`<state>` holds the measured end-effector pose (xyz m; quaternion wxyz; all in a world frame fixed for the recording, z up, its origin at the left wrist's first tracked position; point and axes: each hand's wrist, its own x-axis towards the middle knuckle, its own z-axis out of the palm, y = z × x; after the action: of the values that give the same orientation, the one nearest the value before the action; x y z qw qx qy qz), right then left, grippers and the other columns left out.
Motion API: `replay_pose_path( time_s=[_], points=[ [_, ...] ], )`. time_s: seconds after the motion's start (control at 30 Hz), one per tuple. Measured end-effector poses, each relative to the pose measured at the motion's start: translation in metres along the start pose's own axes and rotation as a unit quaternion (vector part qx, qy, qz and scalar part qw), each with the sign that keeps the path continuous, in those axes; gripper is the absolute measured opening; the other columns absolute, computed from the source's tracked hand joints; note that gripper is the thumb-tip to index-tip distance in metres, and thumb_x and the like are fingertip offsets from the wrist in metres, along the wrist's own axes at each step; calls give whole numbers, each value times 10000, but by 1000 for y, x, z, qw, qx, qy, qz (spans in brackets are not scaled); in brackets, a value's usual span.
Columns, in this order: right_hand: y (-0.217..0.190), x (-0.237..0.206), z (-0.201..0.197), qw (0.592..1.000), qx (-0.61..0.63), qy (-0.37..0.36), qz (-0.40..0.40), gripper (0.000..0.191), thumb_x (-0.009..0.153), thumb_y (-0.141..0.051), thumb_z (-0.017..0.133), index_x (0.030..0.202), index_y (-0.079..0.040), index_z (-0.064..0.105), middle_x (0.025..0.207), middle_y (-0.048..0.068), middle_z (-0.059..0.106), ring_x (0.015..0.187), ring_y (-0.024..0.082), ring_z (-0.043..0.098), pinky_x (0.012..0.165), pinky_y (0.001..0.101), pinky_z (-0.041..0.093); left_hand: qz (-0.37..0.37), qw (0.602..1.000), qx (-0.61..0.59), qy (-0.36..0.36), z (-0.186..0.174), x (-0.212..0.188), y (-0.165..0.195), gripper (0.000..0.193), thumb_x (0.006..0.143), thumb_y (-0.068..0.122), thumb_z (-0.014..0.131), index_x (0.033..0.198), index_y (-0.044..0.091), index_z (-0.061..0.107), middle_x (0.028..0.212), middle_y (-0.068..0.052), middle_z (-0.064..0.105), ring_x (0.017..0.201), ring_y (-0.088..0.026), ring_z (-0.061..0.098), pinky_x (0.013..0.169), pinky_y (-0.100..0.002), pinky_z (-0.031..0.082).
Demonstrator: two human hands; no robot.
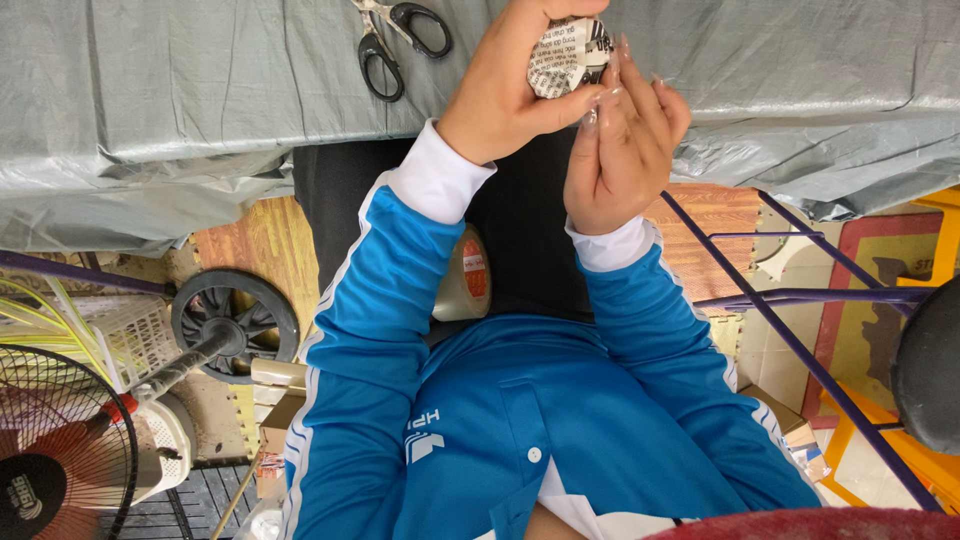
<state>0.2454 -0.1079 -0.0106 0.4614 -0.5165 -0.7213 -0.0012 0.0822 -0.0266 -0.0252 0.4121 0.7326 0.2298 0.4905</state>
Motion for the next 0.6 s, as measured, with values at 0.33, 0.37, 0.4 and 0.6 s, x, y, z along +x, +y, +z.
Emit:
replay_pose_path(
  time_s=[0.33, 0.37, 0.4, 0.6],
  points=[
    [1, -10, 17, 998, -56, 14, -3, 337, 1068, -51, 643, 1390, 49, 631, 1505, 221, 539, 1461, 396, 496, 1185, 495, 363, 2, 998, 56, 36, 8, -3, -3, 477, 1058, 283, 812, 1417, 112, 547, 1295, -61, 584, 1198, -215, 584, 1055, -316, 502],
    [1, -12, 18, 998, -58, 18, -3, 341, 1066, -51, 647, 1391, 50, 631, 1510, 210, 537, 1463, 395, 496, 1185, 493, 365, -6, 998, 41, 37, 9, -3, -2, 462, 1068, 282, 802, 1412, 108, 548, 1279, -64, 587, 1187, -213, 596, 1047, -314, 511],
    [0, -14, 20, 998, -68, 12, 0, 349, 1067, -47, 646, 1400, 51, 622, 1515, 217, 529, 1462, 398, 498, 1189, 495, 362, -13, 999, 26, 39, 10, -3, 0, 446, 1077, 280, 792, 1408, 105, 548, 1263, -67, 590, 1177, -211, 608, 1038, -312, 520],
    [-11, -29, 34, 993, -116, -13, 29, 468, 1079, -68, 632, 1491, 91, 478, 1568, 260, 452, 1485, 416, 480, 1193, 516, 343, -45, 998, 6, 33, 10, -4, 11, 388, 1121, 305, 733, 1385, 90, 548, 1206, -78, 634, 1117, -203, 652, 993, -307, 545]
  ],
)
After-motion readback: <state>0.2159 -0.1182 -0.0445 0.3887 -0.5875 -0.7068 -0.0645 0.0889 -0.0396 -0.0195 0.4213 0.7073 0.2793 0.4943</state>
